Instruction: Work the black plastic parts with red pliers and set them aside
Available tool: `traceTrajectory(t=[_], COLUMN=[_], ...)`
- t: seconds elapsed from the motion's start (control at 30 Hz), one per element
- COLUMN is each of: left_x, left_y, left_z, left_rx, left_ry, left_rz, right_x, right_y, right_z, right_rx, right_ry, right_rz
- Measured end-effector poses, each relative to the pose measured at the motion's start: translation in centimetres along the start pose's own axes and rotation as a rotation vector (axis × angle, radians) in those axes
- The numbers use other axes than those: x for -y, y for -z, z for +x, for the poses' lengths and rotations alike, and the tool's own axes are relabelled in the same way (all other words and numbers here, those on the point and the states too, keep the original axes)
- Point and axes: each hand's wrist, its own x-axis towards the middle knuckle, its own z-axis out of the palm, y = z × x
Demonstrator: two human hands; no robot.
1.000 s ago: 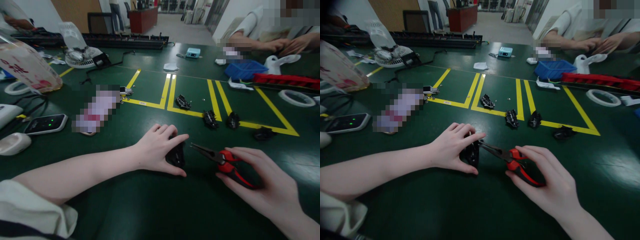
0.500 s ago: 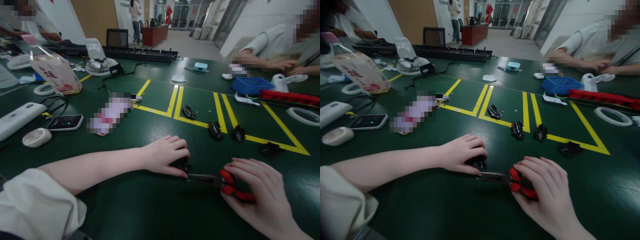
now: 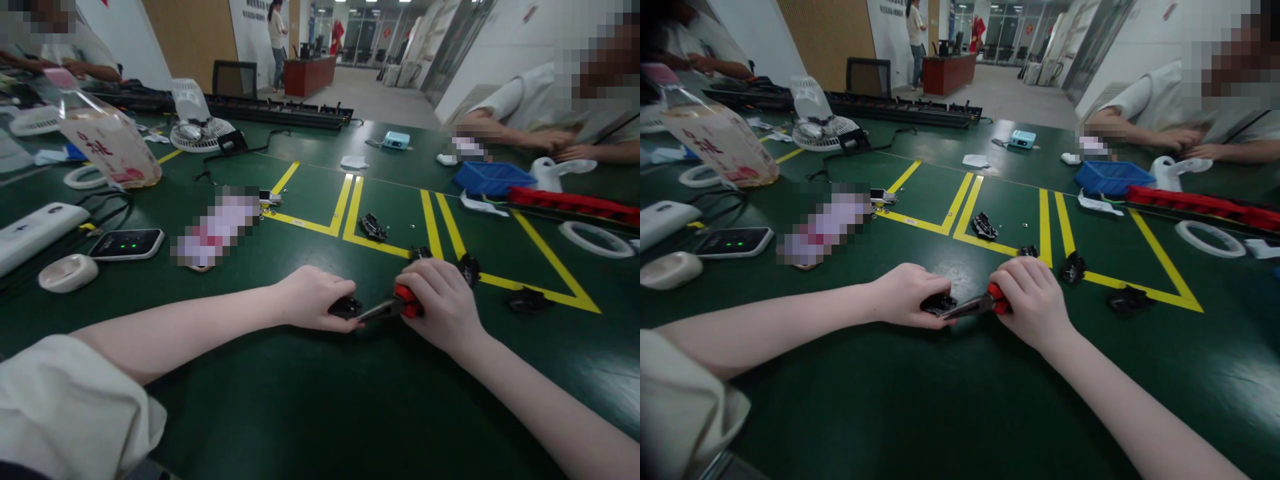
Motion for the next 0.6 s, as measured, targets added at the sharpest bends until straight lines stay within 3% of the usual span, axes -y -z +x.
traceTrajectory(t=[0.1, 0.27, 0.6], left_x=[0.08, 0.01, 0.39], left_y=[0.22, 0.73, 0.64], left_z=[-0.15, -0.26, -0.01], left_rx=[-0.036, 0.001, 0.043], left_ry=[0.036, 0.050, -0.031], left_rz=[-0.028, -0.071, -0.152], right_x=[-0.47, -0.59, 0.15], right_y=[-1.02, -0.73, -0.32], right_z=[1.27, 0.67, 0.99], right_rx=[-0.020, 0.027, 0.134], right_ry=[-0.052, -0.133, -0.112], right_rz=[0.009, 0.071, 0.080])
